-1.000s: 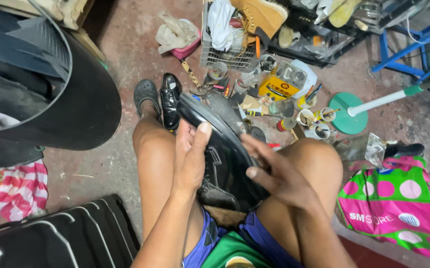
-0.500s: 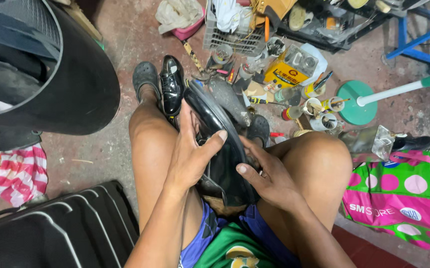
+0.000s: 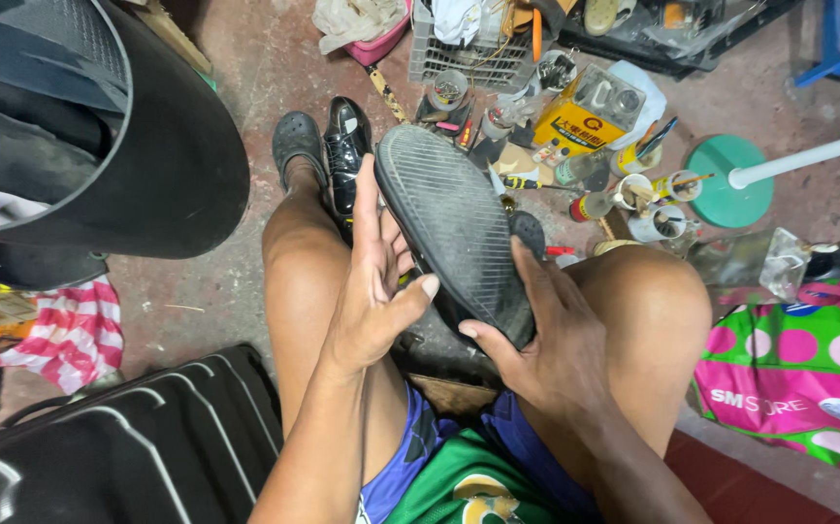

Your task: The person applies a dark liquid to the sole and heel of a black shoe using a small brush, then wipes the surface with a white cloth. They inspect the shoe's sole and heel, and finally pour a liquid from a metal container into a small jar.

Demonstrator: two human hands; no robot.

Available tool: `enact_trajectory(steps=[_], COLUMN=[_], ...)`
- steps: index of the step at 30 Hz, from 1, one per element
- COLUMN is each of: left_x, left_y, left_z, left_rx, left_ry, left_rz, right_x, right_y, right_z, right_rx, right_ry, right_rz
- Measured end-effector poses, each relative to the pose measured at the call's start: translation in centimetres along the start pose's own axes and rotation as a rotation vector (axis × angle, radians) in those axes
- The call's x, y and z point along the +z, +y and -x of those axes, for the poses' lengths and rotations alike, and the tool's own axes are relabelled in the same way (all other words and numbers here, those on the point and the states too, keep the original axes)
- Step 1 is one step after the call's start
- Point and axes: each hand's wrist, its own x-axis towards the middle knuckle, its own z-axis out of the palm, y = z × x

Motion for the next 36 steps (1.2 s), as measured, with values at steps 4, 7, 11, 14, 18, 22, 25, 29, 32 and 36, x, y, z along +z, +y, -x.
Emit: enact_trajectory(steps=[4, 7, 11, 14, 18, 22, 25, 29, 32, 36], left_x=[-0.1, -0.2, 0.0, 0.2, 0.3, 0.0, -0.3, -0.7, -0.9, -1.1], left_y=[0.2, 0.5, 0.7, 0.6, 0.5, 0.3, 0.0, -0.1, -0.3, -0.5], left_z=[0.2, 0.5, 0.9, 1.0, 0.8, 1.0, 1.2, 1.5, 2.0, 2.5], left_rx=[0.041, 0.018, 0.056, 0.056, 0.061, 0.07, 0.089, 0.089, 0.101, 0.084], left_ry=[-0.002, 0.015, 0.03, 0.028, 0.023, 0.02, 0.001, -0.009, -0.013, 0.0], left_rz=[0.021, 0.005, 0.014, 0.05, 0.065, 0.044, 0.059, 0.047, 0.03, 0.061], right_x=[-0.9, -1.4, -1.7, -1.7, -1.6, -1.3, -1.1, -0.8, -0.7, -0.6], right_y=[-0.8, -0.9, -0.8, -0.6, -0.3, 0.1, 0.4, 0.6, 0.7, 0.9], right_z=[0.2, 0.1, 0.1, 0.2, 0.5, 0.9, 1.2, 1.2, 1.3, 1.3], right_rx=[-0.017, -0.042, -0.044, -0.079, -0.101, -0.116, -0.132, -0.156, -0.189, -0.219], right_ry=[0.016, 0.033, 0.026, 0.051, 0.088, 0.118, 0.161, 0.203, 0.236, 0.266], right_rz=[0.048, 0.053, 0.079, 0.087, 0.106, 0.109, 0.106, 0.109, 0.088, 0.043])
